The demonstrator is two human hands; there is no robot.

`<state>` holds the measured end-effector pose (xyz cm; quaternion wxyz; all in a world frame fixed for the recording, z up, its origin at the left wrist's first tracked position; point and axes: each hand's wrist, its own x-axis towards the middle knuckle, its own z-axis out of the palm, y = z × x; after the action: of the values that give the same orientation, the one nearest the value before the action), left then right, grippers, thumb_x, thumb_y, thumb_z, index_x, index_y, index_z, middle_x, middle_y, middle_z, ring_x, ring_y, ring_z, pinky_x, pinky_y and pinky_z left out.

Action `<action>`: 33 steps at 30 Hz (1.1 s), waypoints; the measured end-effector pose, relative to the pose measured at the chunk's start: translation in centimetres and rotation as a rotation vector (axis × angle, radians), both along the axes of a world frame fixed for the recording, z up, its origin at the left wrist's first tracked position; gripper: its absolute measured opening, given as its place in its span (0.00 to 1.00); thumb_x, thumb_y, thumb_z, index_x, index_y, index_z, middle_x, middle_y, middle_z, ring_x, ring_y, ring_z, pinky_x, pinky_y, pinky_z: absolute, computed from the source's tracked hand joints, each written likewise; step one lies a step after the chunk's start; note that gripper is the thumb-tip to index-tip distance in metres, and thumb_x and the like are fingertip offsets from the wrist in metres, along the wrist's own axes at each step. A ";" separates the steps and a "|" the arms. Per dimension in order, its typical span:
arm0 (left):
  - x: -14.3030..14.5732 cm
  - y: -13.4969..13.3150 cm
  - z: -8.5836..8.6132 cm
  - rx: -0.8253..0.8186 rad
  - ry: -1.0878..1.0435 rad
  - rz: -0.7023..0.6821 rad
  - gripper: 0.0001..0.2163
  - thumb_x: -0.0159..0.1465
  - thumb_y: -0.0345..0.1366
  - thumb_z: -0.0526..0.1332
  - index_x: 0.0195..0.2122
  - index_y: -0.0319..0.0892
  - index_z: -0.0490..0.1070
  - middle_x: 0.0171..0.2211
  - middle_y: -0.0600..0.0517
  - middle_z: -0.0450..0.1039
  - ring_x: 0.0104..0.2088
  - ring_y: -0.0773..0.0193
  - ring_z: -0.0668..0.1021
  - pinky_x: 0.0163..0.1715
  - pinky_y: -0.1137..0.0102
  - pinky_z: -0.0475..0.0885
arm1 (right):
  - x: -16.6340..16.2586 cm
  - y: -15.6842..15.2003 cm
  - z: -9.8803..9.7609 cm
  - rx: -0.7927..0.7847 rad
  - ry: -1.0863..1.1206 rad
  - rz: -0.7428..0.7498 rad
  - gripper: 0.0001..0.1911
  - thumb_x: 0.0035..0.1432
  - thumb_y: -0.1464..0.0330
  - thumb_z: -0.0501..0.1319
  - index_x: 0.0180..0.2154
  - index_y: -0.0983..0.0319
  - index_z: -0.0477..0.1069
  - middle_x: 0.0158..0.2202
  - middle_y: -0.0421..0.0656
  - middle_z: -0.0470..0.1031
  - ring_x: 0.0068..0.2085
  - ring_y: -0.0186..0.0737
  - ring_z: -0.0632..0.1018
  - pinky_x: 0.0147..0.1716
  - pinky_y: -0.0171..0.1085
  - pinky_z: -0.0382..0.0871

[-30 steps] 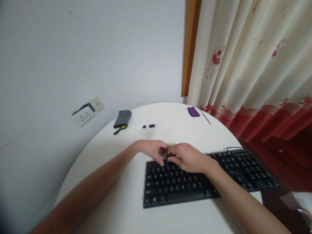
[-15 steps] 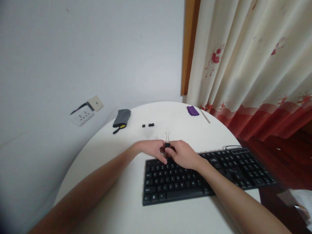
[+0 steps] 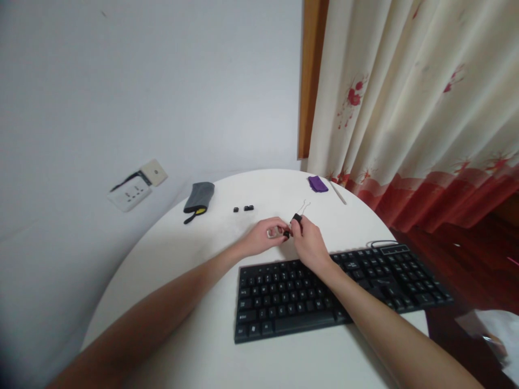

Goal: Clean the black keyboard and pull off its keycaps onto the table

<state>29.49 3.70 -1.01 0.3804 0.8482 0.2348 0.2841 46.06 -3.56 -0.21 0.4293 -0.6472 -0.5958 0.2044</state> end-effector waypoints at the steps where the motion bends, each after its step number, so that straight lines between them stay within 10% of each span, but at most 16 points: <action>1: 0.1 0.1 -0.2 0.048 -0.009 0.001 0.08 0.59 0.30 0.64 0.41 0.40 0.76 0.39 0.49 0.76 0.38 0.64 0.74 0.37 0.71 0.69 | 0.0 0.1 -0.1 -0.009 0.003 -0.009 0.15 0.66 0.62 0.50 0.31 0.61 0.68 0.30 0.45 0.77 0.33 0.42 0.77 0.35 0.37 0.65; 33: -0.5 1.1 -0.7 0.601 0.041 -0.059 0.07 0.68 0.33 0.58 0.45 0.43 0.74 0.42 0.48 0.78 0.44 0.59 0.76 0.47 0.60 0.72 | 0.2 1.2 -2.3 -0.012 0.171 0.059 0.10 0.66 0.62 0.50 0.36 0.60 0.65 0.33 0.47 0.79 0.38 0.45 0.81 0.36 0.40 0.73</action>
<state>28.95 4.84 -1.70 0.1154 0.9348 0.1232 0.3124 46.26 -2.39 -2.49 0.4687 -0.6121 -0.5745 0.2749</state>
